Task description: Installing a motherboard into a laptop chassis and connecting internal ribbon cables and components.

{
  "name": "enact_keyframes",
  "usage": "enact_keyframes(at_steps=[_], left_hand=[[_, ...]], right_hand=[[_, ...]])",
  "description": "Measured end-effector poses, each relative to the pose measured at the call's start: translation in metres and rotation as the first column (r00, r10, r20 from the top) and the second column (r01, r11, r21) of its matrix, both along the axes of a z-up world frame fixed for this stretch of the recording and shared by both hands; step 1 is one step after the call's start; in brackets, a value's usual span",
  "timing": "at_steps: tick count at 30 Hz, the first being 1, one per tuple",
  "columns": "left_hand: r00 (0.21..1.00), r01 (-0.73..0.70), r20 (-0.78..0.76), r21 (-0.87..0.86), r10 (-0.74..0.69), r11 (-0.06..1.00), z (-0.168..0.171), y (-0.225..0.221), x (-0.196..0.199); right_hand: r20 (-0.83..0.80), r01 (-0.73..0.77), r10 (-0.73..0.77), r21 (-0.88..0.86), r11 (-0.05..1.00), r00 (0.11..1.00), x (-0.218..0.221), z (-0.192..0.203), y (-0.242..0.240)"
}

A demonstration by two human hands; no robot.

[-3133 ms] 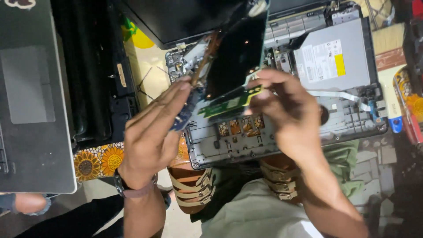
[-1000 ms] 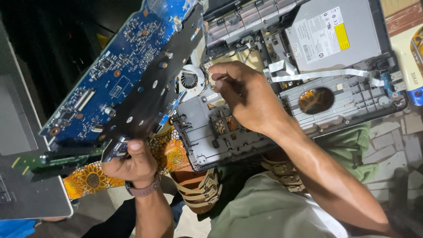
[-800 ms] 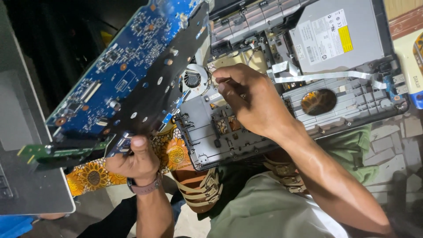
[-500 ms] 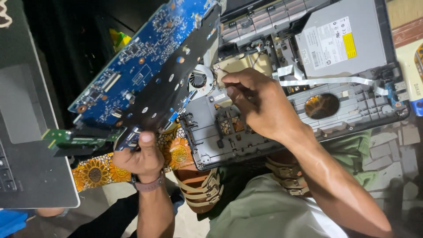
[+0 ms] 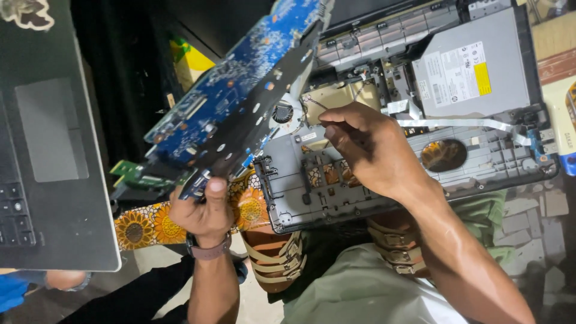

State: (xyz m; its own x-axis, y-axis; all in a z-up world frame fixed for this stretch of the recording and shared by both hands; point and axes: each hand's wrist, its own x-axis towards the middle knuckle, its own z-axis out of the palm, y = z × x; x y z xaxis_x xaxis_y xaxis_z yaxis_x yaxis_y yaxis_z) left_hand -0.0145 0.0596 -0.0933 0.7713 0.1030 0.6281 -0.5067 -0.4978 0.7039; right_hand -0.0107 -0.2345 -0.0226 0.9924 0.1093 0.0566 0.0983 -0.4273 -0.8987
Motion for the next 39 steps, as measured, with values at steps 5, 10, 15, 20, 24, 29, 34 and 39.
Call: enact_keyframes(at_steps=[5, 10, 15, 20, 24, 29, 34, 39], left_hand=[[0.999, -0.02, 0.024, -0.033, 0.02, 0.999, -0.003, -0.004, 0.001], [0.998, -0.022, 0.056, -0.155, 0.031, 0.988, -0.008, -0.011, 0.005], [0.999, -0.039, 0.009, -0.191, 0.041, 0.981, -0.005, -0.016, 0.005], [0.998, -0.053, -0.046, -0.166, 0.046, 0.985, 0.0, -0.018, 0.004], [0.998, -0.044, -0.054, -0.232, 0.032, 0.972, 0.002, -0.022, 0.005], [0.998, -0.044, -0.062, -0.178, 0.033, 0.983, 0.008, -0.023, 0.006], [0.997, -0.015, -0.08, -0.105, 0.007, 0.994, 0.007, -0.022, 0.004], [0.998, -0.027, -0.066, -0.164, 0.016, 0.986, 0.003, -0.02, 0.006]], right_hand=[[0.013, -0.043, 0.043, -0.028, 0.999, 0.999, 0.0, 0.003, 0.004], [-0.003, -0.073, 0.073, -0.038, 0.997, 0.997, -0.002, 0.003, 0.005], [0.012, -0.086, 0.086, -0.049, 0.995, 0.996, -0.001, 0.004, 0.007], [-0.024, -0.09, 0.089, -0.062, 0.994, 0.996, -0.002, 0.001, 0.006], [-0.059, -0.083, 0.08, -0.052, 0.995, 0.995, -0.002, 0.003, 0.006], [-0.069, -0.073, 0.069, -0.052, 0.996, 0.995, -0.001, 0.007, 0.008], [-0.095, -0.031, 0.031, -0.002, 1.0, 0.995, -0.002, 0.011, 0.01], [-0.173, 0.041, -0.039, 0.009, 0.999, 0.984, -0.003, 0.014, 0.009]])
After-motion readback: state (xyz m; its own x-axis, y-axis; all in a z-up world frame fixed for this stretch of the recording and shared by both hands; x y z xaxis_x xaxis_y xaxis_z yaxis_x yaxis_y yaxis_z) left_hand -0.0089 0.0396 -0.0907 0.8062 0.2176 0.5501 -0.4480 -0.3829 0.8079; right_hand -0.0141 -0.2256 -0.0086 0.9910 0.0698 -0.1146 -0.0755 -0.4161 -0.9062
